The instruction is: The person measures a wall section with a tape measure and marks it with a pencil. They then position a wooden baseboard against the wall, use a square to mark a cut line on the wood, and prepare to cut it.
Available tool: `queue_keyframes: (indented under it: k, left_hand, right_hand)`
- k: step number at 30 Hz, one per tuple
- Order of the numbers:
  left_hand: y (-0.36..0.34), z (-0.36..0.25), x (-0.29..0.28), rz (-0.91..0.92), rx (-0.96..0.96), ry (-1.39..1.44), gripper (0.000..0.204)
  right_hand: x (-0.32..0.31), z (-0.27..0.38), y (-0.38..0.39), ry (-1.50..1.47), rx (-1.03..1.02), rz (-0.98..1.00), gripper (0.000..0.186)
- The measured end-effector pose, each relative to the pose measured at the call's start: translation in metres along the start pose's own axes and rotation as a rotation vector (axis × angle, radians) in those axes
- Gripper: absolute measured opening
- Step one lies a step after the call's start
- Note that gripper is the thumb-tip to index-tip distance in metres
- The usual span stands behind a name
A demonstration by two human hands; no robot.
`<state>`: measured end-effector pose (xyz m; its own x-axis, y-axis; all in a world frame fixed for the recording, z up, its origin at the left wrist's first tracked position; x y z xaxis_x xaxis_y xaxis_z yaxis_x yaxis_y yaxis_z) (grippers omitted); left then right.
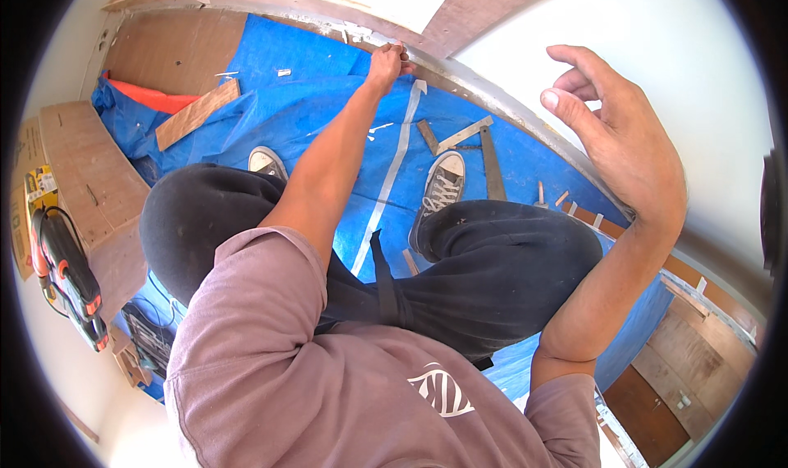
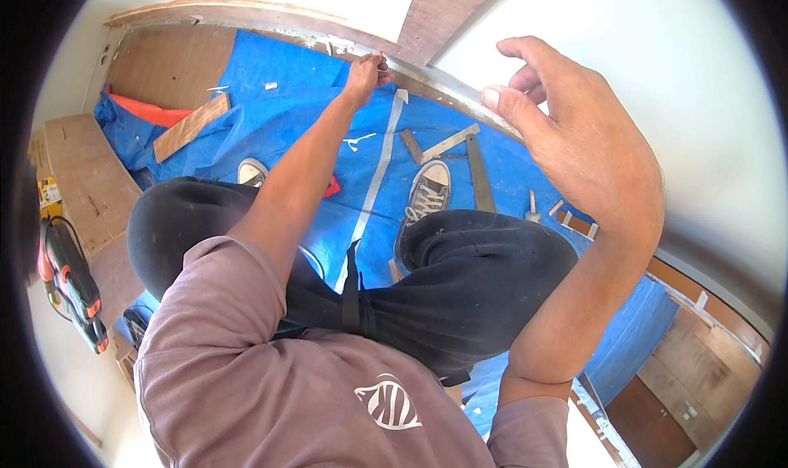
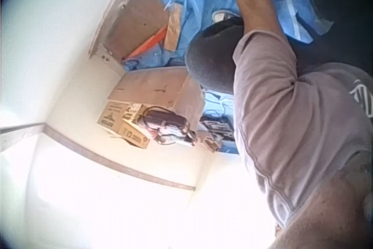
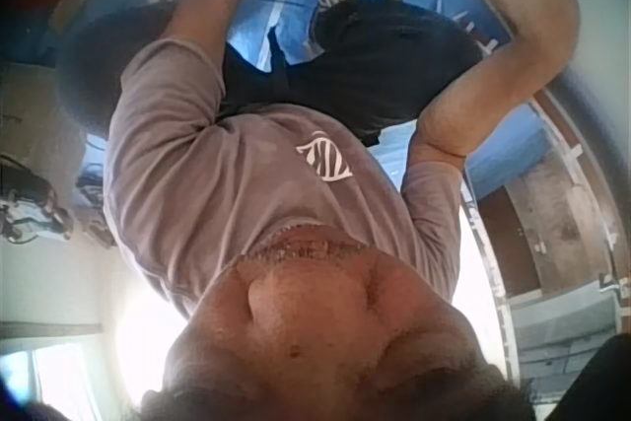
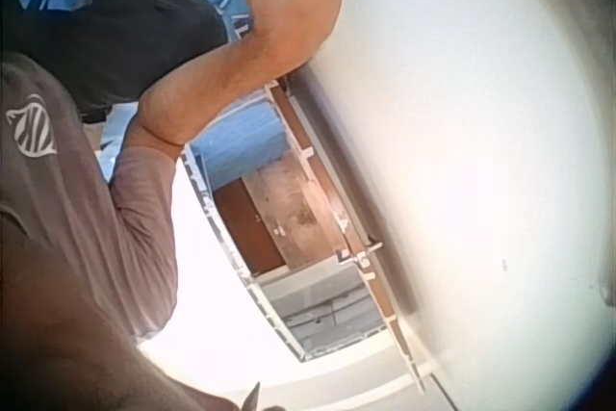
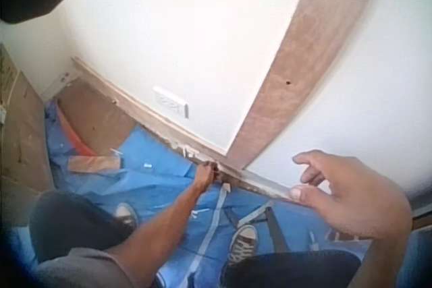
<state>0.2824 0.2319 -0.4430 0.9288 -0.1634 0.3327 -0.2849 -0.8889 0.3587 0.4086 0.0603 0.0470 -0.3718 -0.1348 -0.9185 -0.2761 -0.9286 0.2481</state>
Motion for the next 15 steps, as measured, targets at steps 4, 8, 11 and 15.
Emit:
queue_keyframes:
  k: [4,8,11,15]
  left_hand:
    - [-0.007,0.030,0.008,0.006,-0.355,0.688,0.032]
    - [-0.008,0.032,0.013,-0.023,-0.435,0.789,0.038]
    - [-0.003,0.030,0.007,-0.127,-0.389,0.593,0.036]
    - [0.004,0.020,0.002,-0.194,-0.187,0.456,0.029]
  right_hand:
    - [-0.001,0.001,0.000,-0.010,0.030,0.010,0.052]
    - [0.000,0.002,0.001,0.014,0.048,0.007,0.051]
    - [-0.001,0.004,0.001,0.026,0.029,-0.010,0.051]
    - [-0.002,0.003,0.001,0.003,0.014,0.000,0.050]
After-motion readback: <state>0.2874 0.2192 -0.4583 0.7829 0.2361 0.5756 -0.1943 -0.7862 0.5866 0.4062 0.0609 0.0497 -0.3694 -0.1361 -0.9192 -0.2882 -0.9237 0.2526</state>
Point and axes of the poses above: each hand's wrist, its own y-axis away from the middle knuckle, its own x-axis out of the palm, z = x × y, the point moved 8 cm from there along -y, towards the middle knuckle, and after that the axes turned 8 degrees about x, right-handed, at the moved point
